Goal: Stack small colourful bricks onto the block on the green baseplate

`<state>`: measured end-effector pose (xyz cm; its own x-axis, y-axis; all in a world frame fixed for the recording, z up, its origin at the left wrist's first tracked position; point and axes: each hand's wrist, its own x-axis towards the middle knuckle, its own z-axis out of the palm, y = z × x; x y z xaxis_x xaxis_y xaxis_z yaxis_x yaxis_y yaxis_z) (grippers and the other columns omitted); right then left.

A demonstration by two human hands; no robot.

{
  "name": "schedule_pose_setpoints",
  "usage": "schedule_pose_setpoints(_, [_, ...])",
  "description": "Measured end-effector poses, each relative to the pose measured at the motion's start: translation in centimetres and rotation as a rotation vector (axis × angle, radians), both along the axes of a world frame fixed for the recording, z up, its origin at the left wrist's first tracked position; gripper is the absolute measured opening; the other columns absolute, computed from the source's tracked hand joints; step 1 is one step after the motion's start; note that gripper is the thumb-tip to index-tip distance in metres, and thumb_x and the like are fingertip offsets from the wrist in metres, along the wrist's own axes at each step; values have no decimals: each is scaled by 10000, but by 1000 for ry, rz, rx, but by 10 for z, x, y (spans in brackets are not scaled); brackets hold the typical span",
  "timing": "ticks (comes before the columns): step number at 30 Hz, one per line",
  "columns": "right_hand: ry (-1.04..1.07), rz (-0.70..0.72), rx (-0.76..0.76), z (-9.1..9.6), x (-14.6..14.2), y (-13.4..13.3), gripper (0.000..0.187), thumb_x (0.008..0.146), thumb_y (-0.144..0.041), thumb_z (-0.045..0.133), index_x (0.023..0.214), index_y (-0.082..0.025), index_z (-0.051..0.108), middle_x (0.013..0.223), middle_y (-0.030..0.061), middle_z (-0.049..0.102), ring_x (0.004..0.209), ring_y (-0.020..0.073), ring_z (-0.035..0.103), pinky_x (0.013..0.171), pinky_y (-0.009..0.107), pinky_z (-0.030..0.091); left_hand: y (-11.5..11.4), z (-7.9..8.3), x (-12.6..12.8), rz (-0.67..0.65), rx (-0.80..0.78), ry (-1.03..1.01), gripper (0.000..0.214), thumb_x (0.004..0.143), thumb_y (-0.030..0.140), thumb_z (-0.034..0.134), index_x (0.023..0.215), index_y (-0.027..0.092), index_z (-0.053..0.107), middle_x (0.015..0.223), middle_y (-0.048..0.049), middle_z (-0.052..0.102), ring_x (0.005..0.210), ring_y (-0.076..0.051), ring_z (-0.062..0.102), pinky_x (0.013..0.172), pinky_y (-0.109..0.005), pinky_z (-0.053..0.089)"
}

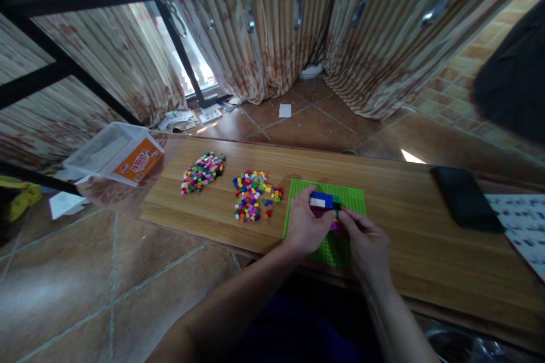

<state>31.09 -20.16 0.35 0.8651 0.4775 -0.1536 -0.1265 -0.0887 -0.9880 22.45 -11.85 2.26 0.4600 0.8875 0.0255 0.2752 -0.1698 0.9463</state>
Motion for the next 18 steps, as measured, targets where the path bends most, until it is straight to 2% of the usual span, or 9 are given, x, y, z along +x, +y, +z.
schedule_pose_setpoints(5, [0, 0, -1, 0, 2, 1, 312, 635, -401, 791, 851, -177, 766, 823, 53, 752, 715, 165, 658, 669, 302, 527, 0, -3, 1, 6, -8, -10, 577, 717, 230, 711, 1256, 174, 513, 1236, -113, 580, 1186, -269, 523, 1020, -439, 433])
schedule_pose_setpoints(11, [46, 40, 24, -4, 3, -2, 324, 647, -419, 792, 855, -174, 750, 823, 39, 737, 699, 147, 636, 665, 286, 500, 2, -8, -1, -10, -58, -65, 596, 706, 238, 737, 1256, 164, 518, 1234, -129, 587, 1173, -280, 546, 1026, -452, 433])
schedule_pose_setpoints(14, [87, 25, 53, -5, 2, -7, 324, 675, -456, 773, 814, -166, 735, 734, 14, 699, 620, 119, 585, 585, 251, 468, 7, -9, -13, -6, -56, -151, 524, 776, 263, 690, 1260, 171, 512, 1260, -126, 587, 1195, -263, 542, 1056, -446, 408])
schedule_pose_setpoints(18, [74, -100, 106, 0, 4, -19, 329, 689, -465, 769, 803, -162, 716, 735, 11, 680, 593, 98, 552, 560, 233, 454, 20, -9, -48, 23, 11, -244, 430, 848, 283, 618, 1257, 198, 518, 1257, -99, 603, 1171, -223, 563, 1033, -406, 431])
